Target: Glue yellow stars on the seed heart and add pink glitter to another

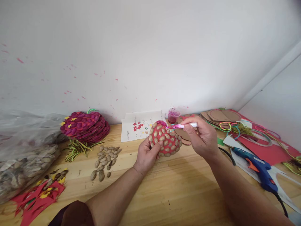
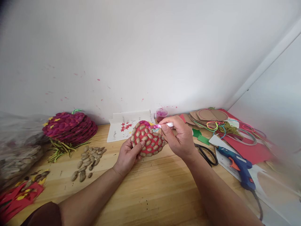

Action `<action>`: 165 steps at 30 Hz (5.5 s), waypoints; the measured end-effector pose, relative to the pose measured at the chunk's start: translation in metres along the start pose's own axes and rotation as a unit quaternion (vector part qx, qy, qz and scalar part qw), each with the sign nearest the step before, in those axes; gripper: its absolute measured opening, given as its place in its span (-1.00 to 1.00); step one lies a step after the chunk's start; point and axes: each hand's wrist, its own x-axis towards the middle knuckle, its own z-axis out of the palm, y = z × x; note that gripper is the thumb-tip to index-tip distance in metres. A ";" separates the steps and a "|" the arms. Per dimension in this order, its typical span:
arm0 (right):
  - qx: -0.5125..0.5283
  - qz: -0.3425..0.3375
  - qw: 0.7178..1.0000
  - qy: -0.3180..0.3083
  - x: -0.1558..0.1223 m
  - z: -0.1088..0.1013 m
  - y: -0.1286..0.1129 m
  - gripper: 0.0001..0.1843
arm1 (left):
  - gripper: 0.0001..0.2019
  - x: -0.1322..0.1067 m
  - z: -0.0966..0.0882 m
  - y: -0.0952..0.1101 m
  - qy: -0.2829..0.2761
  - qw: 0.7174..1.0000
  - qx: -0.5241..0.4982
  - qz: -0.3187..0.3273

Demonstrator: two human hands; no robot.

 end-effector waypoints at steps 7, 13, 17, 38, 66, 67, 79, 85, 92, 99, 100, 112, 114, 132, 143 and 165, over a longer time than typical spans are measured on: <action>-0.044 -0.040 0.998 -0.011 0.001 -0.002 -0.002 -0.91 | -0.49 0.002 0.001 0.006 0.010 1.000 -0.018 -0.015; -0.008 -0.016 1.000 0.020 0.000 0.000 0.001 -0.90 | -0.50 0.000 0.000 0.006 -0.001 1.000 0.005 -0.025; -0.033 -0.054 0.998 0.012 0.001 0.001 -0.002 -0.91 | -0.51 0.000 -0.001 0.005 0.000 1.000 0.008 -0.027; -0.037 -0.123 0.992 -0.011 0.000 0.006 -0.004 -0.88 | -0.44 0.008 -0.005 -0.003 0.021 0.999 -0.016 -0.037; 0.226 0.138 0.961 0.083 0.009 0.000 0.021 -0.68 | -0.44 0.004 -0.006 -0.002 -0.041 0.998 -0.017 -0.049; 0.241 0.141 0.957 0.078 0.009 0.000 0.023 -0.68 | -0.45 0.004 -0.006 -0.002 -0.042 0.998 -0.019 -0.049; 0.266 0.176 0.946 0.061 0.009 0.001 0.032 -0.63 | -0.47 0.004 -0.006 0.000 -0.061 0.996 -0.030 -0.064; 0.255 0.178 0.947 0.081 0.010 0.001 0.030 -0.61 | -0.47 0.004 -0.006 -0.001 -0.065 0.995 -0.032 -0.069; 0.208 0.169 0.959 0.090 0.010 0.000 0.024 -0.59 | -0.48 0.005 -0.006 -0.001 -0.059 0.996 -0.022 -0.065; 0.141 0.147 0.976 0.074 0.010 -0.004 0.023 -0.61 | -0.46 0.006 -0.005 -0.002 -0.048 0.997 -0.018 -0.066; 0.116 0.144 0.979 0.088 0.009 -0.005 0.024 -0.61 | -0.46 0.006 -0.005 -0.003 -0.046 0.997 -0.019 -0.062; -0.062 0.168 0.977 0.119 0.070 -0.007 0.076 -0.60 | -0.40 0.011 0.000 -0.003 -0.032 0.999 -0.006 -0.044; -0.100 0.176 0.976 0.078 0.081 0.002 0.080 -0.64 | -0.41 0.012 -0.001 -0.005 -0.029 0.999 -0.006 -0.043; -0.243 0.190 0.950 -0.056 0.087 0.030 0.081 -0.67 | -0.39 0.015 -0.001 -0.007 -0.046 0.997 0.005 -0.054; -0.260 0.189 0.943 -0.085 0.089 0.026 0.082 -0.72 | -0.39 0.014 0.000 -0.004 -0.041 0.998 0.018 -0.051; 0.022 0.174 0.976 0.127 0.036 -0.015 0.031 -0.62 | -0.42 0.013 -0.002 -0.006 -0.048 0.998 0.022 -0.042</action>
